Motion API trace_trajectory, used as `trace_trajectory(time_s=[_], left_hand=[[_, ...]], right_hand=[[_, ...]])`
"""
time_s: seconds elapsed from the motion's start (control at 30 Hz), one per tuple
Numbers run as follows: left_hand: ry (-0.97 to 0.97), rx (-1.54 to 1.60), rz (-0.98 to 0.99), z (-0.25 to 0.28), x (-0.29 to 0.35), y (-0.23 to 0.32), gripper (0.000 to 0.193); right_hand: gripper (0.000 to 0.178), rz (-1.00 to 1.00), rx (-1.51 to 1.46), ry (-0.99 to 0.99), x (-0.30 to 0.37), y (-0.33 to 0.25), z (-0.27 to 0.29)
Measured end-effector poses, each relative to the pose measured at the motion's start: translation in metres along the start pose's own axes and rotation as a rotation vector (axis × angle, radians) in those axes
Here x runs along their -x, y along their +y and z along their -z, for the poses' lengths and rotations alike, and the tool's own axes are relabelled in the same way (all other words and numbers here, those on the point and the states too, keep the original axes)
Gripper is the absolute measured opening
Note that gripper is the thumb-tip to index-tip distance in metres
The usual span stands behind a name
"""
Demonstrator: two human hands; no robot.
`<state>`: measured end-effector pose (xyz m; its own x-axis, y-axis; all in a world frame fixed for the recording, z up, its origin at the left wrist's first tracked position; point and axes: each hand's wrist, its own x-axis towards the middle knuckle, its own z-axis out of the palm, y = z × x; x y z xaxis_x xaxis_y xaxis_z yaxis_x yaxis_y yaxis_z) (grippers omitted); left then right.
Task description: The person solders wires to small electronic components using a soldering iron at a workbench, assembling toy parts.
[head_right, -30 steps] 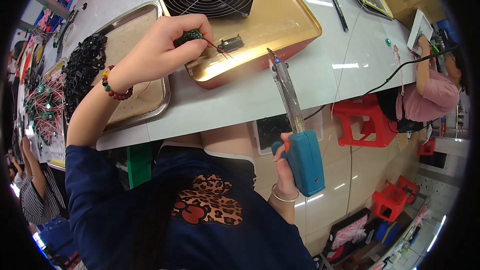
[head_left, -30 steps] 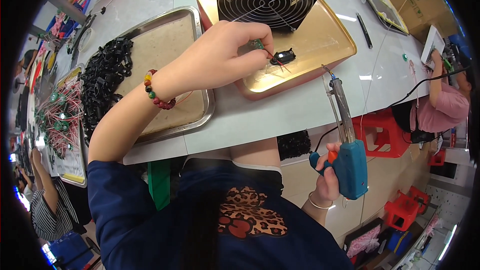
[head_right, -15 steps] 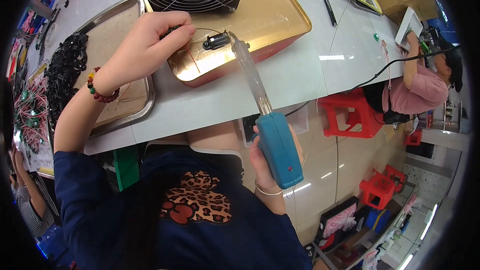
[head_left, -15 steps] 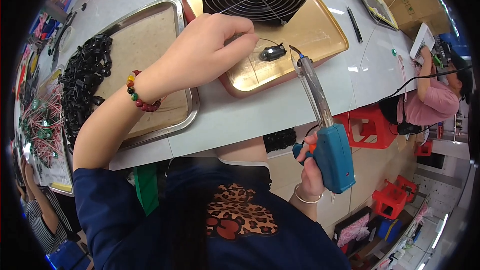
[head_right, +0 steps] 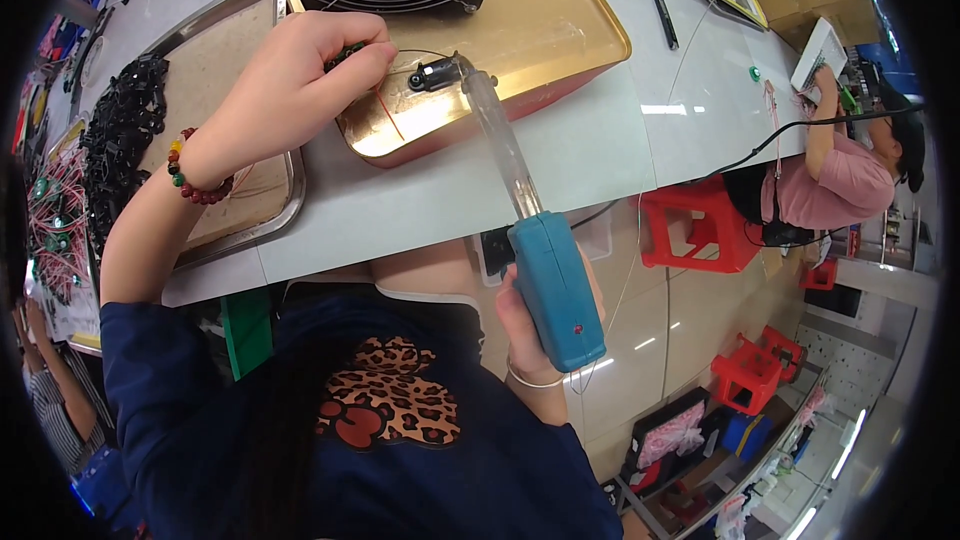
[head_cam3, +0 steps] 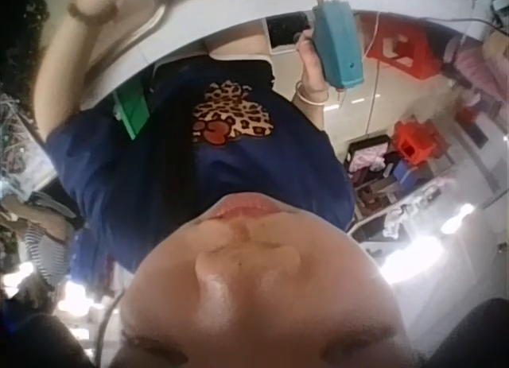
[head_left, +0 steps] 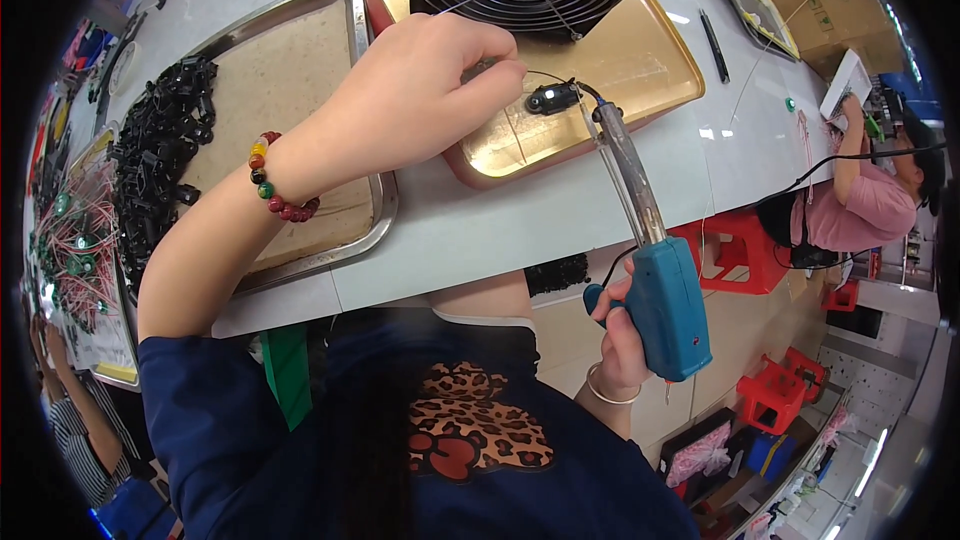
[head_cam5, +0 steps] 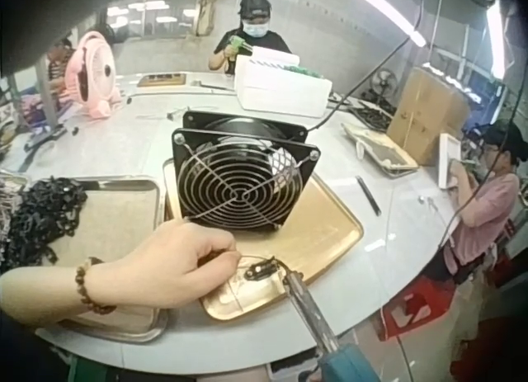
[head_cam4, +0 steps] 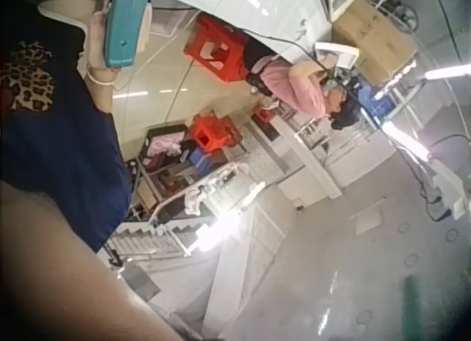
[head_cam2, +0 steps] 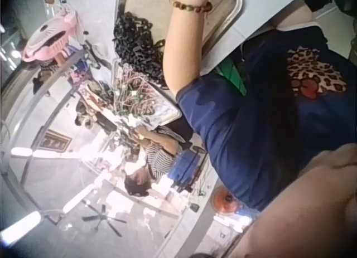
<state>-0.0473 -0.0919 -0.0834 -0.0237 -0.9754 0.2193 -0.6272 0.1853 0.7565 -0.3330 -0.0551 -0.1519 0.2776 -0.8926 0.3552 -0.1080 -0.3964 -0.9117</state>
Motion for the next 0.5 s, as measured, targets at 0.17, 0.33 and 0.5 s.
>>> trace_trajectory(time_s=[0.17, 0.33, 0.5], left_hand=[[0.0, -0.014, 0.003, -0.001, 0.0, -0.003, 0.025], [-0.01, -0.029, 0.026, 0.0, 0.0, -0.001, 0.025], [-0.038, -0.038, 0.044, 0.001, 0.0, -0.001, 0.025]], right_hand=[[0.04, -0.157, -0.119, 0.171, -0.002, -0.01, -0.01], [0.037, -0.213, -0.129, 0.144, -0.003, -0.019, -0.012], [0.041, -0.166, -0.088, 0.137, -0.002, -0.014, -0.012]])
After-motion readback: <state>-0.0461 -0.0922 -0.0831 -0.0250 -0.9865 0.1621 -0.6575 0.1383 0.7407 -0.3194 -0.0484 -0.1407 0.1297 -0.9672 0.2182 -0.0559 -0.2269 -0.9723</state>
